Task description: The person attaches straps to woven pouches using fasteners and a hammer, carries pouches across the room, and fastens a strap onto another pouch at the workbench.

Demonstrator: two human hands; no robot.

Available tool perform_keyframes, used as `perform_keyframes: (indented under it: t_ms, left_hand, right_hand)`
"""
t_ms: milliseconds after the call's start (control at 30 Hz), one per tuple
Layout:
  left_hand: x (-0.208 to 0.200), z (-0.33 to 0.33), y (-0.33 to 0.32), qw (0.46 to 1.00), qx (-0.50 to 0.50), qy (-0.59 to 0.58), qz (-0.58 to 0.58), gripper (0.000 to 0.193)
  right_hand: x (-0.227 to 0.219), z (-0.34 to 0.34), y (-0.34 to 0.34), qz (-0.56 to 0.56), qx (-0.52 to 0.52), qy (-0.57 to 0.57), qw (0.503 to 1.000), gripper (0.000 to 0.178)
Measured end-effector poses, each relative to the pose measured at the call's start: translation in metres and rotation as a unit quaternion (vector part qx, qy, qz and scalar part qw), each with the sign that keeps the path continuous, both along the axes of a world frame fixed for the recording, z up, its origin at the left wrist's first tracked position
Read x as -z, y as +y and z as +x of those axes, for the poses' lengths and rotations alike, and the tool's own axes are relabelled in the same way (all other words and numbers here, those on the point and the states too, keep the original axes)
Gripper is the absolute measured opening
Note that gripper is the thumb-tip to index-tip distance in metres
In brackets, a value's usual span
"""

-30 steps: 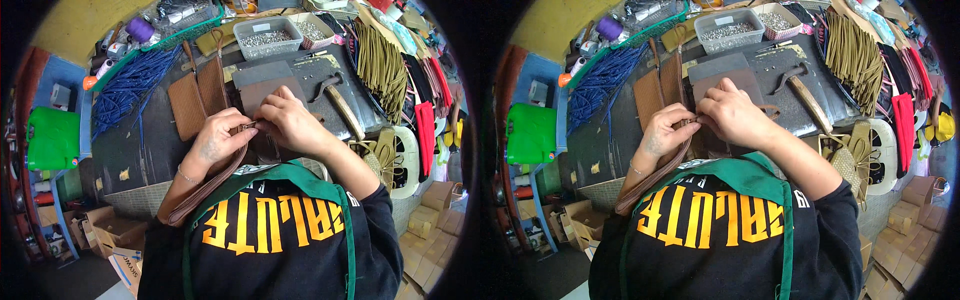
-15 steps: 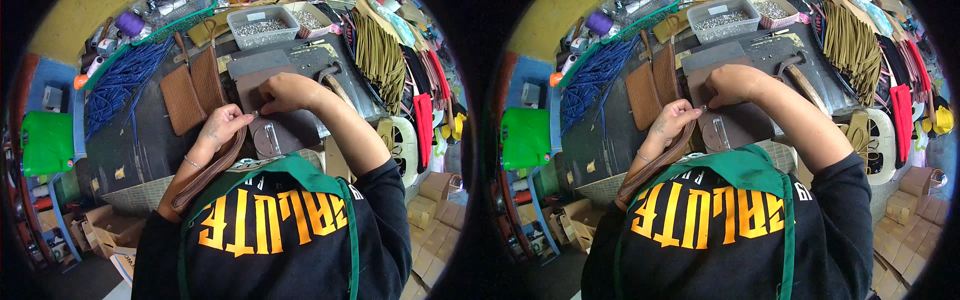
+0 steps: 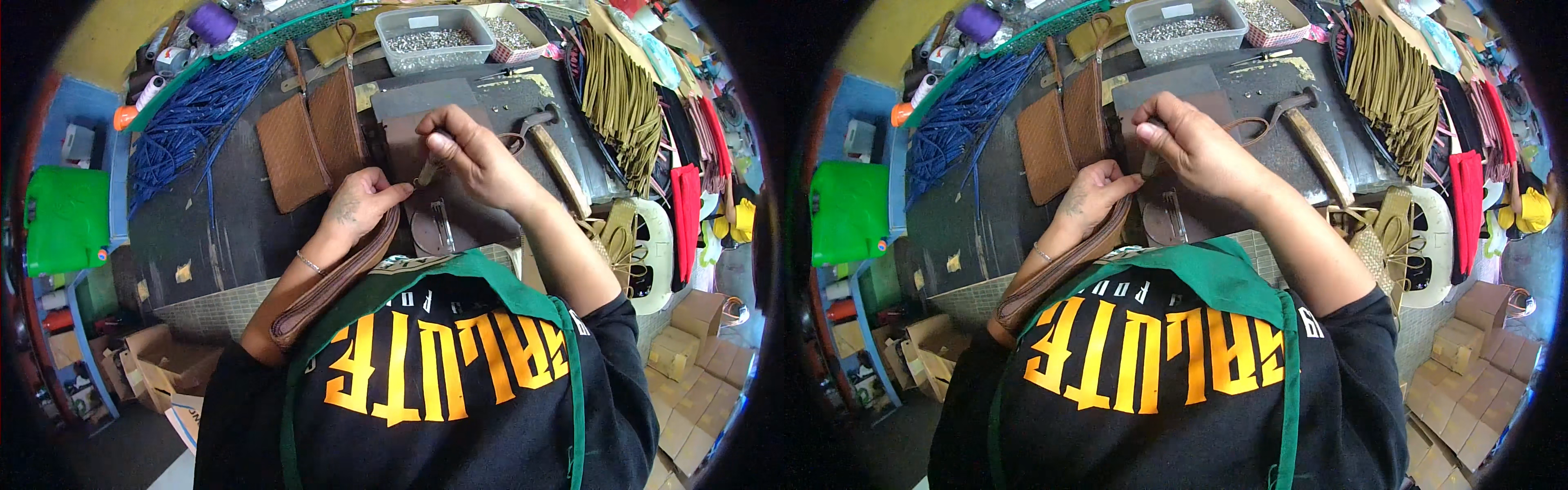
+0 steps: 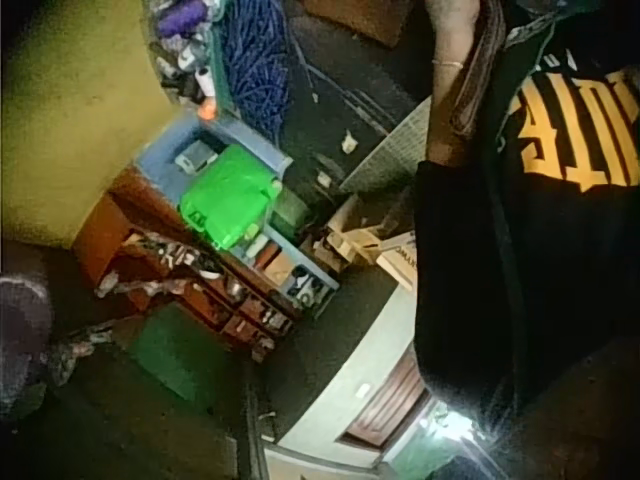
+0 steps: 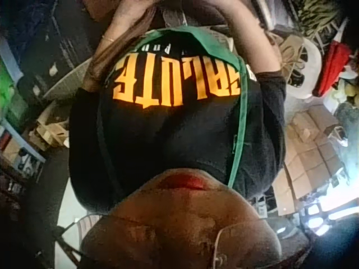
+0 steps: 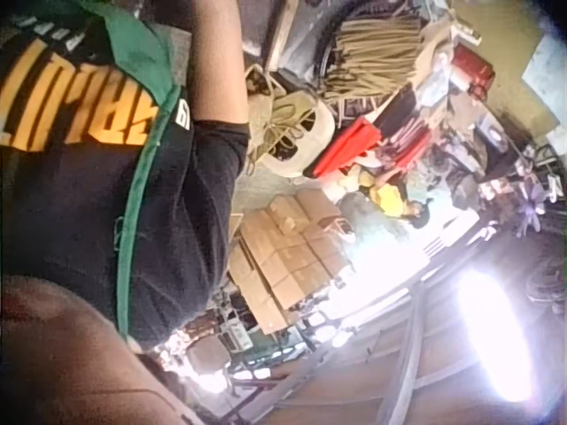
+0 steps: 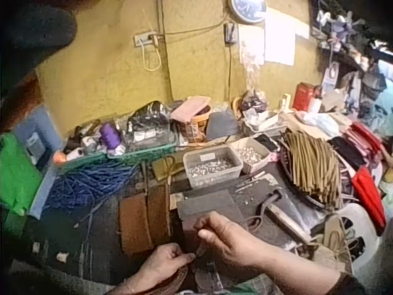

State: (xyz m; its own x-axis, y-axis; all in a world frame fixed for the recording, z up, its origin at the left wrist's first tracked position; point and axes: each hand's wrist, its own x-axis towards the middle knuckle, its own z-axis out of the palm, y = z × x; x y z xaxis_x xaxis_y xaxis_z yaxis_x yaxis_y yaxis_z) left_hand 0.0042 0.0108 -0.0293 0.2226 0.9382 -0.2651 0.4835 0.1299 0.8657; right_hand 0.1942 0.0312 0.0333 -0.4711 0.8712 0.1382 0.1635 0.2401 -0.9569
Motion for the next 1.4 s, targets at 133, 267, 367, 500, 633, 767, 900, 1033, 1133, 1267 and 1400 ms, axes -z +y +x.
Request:
perform_keyframes:
  t_ms: [133,267,367,500,633,767,900,1033,1133,1267,1400]
  left_hand:
    - [0.002,-0.001,0.000,1.000,0.006,-0.014,0.000,0.040]
    - [-0.008,0.000,0.001,0.999,0.025,0.000,-0.045,0.027]
    - [-0.001,0.000,0.004,0.987,0.015,-0.110,-0.113,0.025]
    - [-0.001,-0.005,0.008,0.976,0.023,-0.138,-0.166,0.023]
    - [-0.001,-0.008,0.011,0.991,0.063,-0.096,-0.075,0.024]
    - [0.009,-0.009,0.010,0.996,0.039,-0.076,-0.031,0.027]
    - [0.002,-0.007,0.008,0.994,0.055,-0.099,0.005,0.024]
    - [-0.012,-0.006,0.004,0.986,0.068,-0.126,-0.087,0.011]
    - [-0.010,-0.006,0.007,0.984,0.077,-0.144,-0.074,0.010]
    - [0.001,-0.006,0.002,0.978,0.081,-0.191,-0.020,0.008]
    - [-0.006,-0.006,-0.001,0.989,0.078,-0.127,-0.001,0.007]
  right_hand:
    - [0.001,-0.007,-0.008,0.096,0.001,-0.081,0.992,0.016]
    - [0.008,-0.005,-0.007,0.156,-0.023,-0.136,0.978,0.017]
    - [0.012,-0.004,-0.006,0.254,-0.064,-0.139,0.955,0.017]
    - [0.010,-0.006,-0.006,0.258,-0.097,-0.154,0.949,0.017]
    - [0.010,-0.012,0.000,0.220,-0.083,-0.134,0.963,0.016]
    - [0.006,-0.017,0.000,0.243,-0.116,-0.159,0.950,0.018]
    - [-0.002,-0.004,0.006,0.060,-0.032,-0.022,0.997,0.014]
    - [-0.007,0.011,0.013,0.171,-0.013,-0.216,0.961,0.013]
    - [0.010,0.009,0.008,0.194,-0.073,-0.250,0.946,0.013]
    - [0.012,0.002,0.007,0.233,-0.084,-0.303,0.920,0.014]
    - [0.009,-0.001,0.003,0.218,-0.106,-0.284,0.927,0.015]
